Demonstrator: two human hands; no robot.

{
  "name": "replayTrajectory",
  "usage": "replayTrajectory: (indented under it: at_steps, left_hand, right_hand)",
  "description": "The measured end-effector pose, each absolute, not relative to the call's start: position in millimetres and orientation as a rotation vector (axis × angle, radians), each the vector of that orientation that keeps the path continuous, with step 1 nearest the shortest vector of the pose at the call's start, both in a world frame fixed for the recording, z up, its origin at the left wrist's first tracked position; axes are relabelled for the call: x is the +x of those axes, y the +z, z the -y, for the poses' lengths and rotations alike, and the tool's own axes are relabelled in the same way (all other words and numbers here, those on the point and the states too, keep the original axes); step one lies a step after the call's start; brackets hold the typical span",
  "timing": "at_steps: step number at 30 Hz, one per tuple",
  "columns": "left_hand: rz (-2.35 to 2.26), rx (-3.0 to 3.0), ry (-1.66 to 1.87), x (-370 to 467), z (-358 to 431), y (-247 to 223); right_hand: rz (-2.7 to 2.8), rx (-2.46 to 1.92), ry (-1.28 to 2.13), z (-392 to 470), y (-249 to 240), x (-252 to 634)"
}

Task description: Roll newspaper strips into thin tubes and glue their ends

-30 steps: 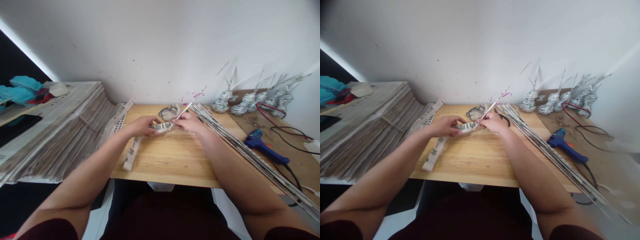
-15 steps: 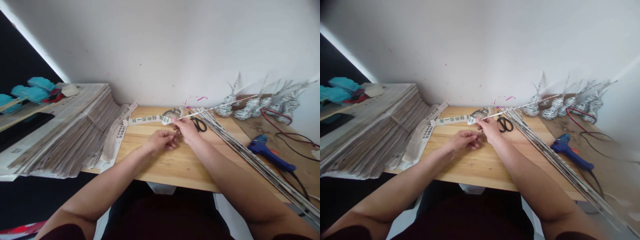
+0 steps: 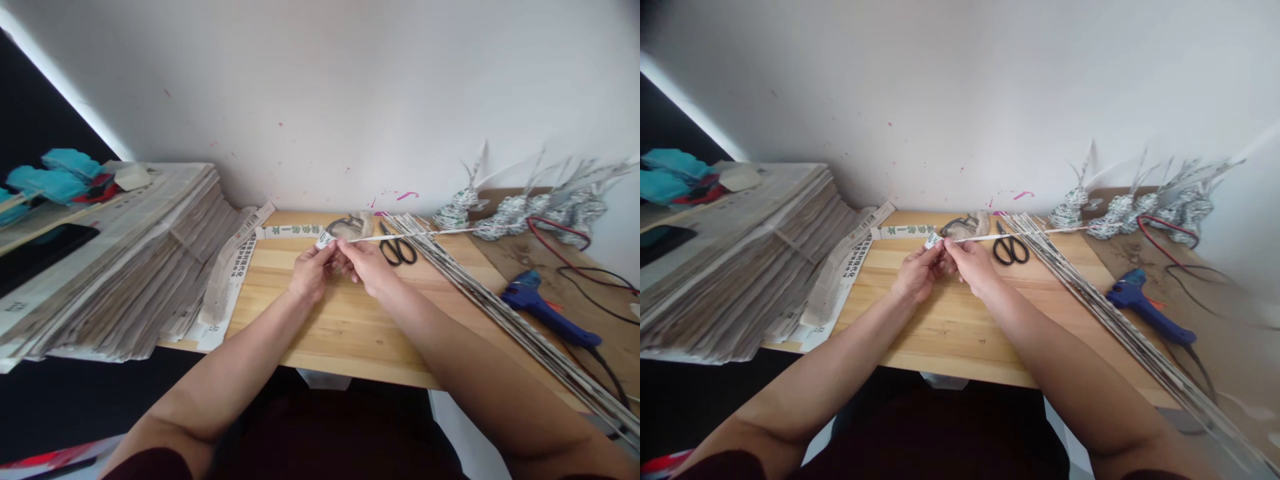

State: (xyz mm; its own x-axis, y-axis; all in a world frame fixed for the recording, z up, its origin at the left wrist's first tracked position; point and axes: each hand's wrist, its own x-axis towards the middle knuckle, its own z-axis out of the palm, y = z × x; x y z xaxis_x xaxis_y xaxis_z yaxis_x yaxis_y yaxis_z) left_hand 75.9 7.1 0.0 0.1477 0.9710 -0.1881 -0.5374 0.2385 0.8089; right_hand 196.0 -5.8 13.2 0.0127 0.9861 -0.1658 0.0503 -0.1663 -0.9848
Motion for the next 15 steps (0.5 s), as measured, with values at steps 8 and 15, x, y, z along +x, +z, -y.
replayTrajectory:
  at_steps: [8,15]
  left_hand:
    - [-0.818,0.723,1.208,66,-16,4]
    - [-0.801,0.843,1.1,70,-9,3]
  right_hand:
    - [1.8,-1.443,0.235,26,53,221]
    - [1.891,-1.56,0.538,12,50,234]
